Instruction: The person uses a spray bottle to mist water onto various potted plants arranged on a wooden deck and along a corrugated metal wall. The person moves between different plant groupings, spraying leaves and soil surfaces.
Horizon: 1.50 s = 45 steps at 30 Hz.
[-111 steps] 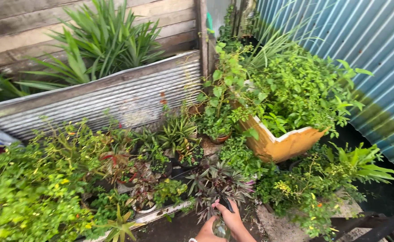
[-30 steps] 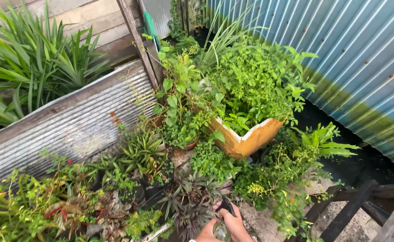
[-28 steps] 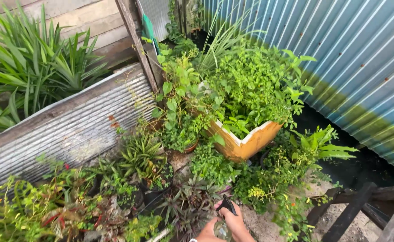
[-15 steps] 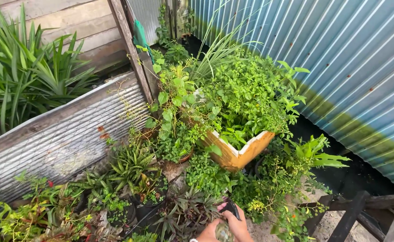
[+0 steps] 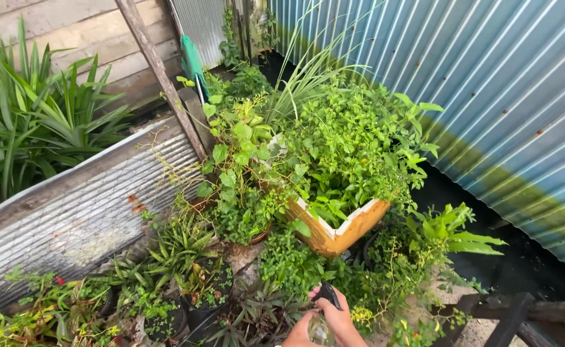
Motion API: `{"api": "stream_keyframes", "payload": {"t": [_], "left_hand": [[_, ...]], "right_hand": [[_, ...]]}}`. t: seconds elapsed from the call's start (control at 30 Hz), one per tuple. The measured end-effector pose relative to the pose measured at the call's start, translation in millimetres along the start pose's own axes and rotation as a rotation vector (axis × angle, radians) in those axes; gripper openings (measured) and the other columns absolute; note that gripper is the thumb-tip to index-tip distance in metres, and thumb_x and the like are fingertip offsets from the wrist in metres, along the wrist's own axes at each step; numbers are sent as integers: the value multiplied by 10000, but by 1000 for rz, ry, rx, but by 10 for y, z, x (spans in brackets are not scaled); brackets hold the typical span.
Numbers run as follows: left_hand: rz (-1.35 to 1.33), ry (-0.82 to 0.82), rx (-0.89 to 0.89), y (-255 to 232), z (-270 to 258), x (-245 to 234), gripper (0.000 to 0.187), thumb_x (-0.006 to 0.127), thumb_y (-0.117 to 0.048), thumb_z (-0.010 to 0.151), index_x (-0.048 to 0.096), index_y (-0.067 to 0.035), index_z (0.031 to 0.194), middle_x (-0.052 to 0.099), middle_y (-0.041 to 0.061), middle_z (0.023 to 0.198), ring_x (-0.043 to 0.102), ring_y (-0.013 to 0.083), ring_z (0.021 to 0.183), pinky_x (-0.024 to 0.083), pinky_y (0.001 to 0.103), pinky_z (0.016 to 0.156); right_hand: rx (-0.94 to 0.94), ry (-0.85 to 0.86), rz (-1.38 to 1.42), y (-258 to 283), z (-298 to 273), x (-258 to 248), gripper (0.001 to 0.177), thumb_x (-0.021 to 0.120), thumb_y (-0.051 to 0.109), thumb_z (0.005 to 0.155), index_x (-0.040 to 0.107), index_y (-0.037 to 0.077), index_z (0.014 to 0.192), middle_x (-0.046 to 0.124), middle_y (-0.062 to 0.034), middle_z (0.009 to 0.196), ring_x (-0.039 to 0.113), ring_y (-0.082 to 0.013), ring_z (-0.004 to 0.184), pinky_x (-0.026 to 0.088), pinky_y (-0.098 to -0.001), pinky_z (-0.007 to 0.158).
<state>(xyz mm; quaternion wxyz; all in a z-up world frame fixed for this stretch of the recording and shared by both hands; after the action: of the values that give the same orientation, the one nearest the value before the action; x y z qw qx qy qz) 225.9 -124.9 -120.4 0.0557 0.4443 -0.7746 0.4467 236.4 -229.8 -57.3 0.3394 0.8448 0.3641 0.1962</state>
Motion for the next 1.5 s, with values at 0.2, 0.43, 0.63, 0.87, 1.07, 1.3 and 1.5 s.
{"api": "stream_keyframes", "payload": {"t": [0.2, 0.43, 0.63, 0.87, 1.07, 1.3, 1.5], "left_hand": [[351, -168, -212, -798, -351, 482, 1036, 779, -110, 630, 346, -241, 1562, 621, 19, 1386, 667, 156, 1220, 540, 298, 1049], [547, -214, -77, -1600, 221, 857, 803, 784, -64, 671, 473, -193, 1400, 604, 6, 1170, 610, 153, 1049, 611, 253, 896], [546, -262, 236, -1860, 946, 710, 887, 954, -173, 502, 584, -73, 1302, 688, 167, 1194, 635, 325, 1223, 488, 448, 1090], [444, -256, 215, -1847, 1099, 686, 813, 980, -199, 543, 589, -85, 1247, 699, 114, 1131, 658, 276, 1156, 501, 415, 1055], [402, -301, 201, -1773, 1003, 548, 694, 961, -176, 569, 617, -73, 1163, 702, 118, 1085, 667, 274, 1131, 516, 412, 1029], [359, -314, 167, -1766, 936, 508, 705, 974, -185, 568, 618, -51, 1161, 707, 114, 1075, 675, 256, 1094, 534, 393, 987], [483, -379, 38, -1794, 849, 582, 577, 866, -162, 636, 530, -182, 1105, 626, 9, 980, 585, 150, 867, 479, 270, 766]], "right_hand": [[-128, 13, -70, 241, 367, -246, 241, 599, -62, 820, 767, -17, 988, 834, -170, 985, 765, -264, 989, 571, -379, 948], [-270, -60, -55, 1176, 654, -466, 151, 672, 147, 943, 763, 53, 1017, 795, -95, 1029, 720, -239, 994, 564, -408, 1001], [-447, -194, -55, 1894, 685, -564, 129, 704, 163, 890, 792, 79, 845, 696, -71, 839, 595, -178, 886, 476, -328, 817], [-458, -132, -79, 2072, 751, -474, 102, 727, 151, 873, 783, 80, 826, 702, -82, 813, 594, -176, 830, 461, -325, 787], [-403, -112, -115, 1883, 907, -407, 168, 709, 220, 875, 804, 111, 791, 697, -44, 768, 534, -128, 725, 427, -269, 709], [-355, -107, -138, 1682, 1239, -362, 288, 687, 265, 887, 740, 95, 661, 694, -60, 642, 557, -125, 630, 405, -244, 607], [-236, -129, -76, 1629, 1109, -422, 225, 660, 196, 906, 732, 76, 729, 739, -21, 789, 631, -181, 855, 445, -341, 916]]}}
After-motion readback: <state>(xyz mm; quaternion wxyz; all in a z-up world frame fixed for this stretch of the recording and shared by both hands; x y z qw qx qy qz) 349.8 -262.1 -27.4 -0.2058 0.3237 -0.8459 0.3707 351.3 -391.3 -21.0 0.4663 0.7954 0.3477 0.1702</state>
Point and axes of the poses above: each hand's wrist, its own z-axis towards the middle knuckle, its own x-axis out of the palm, y = z × x, the point moved 10 cm from there along z, towards the middle knuckle
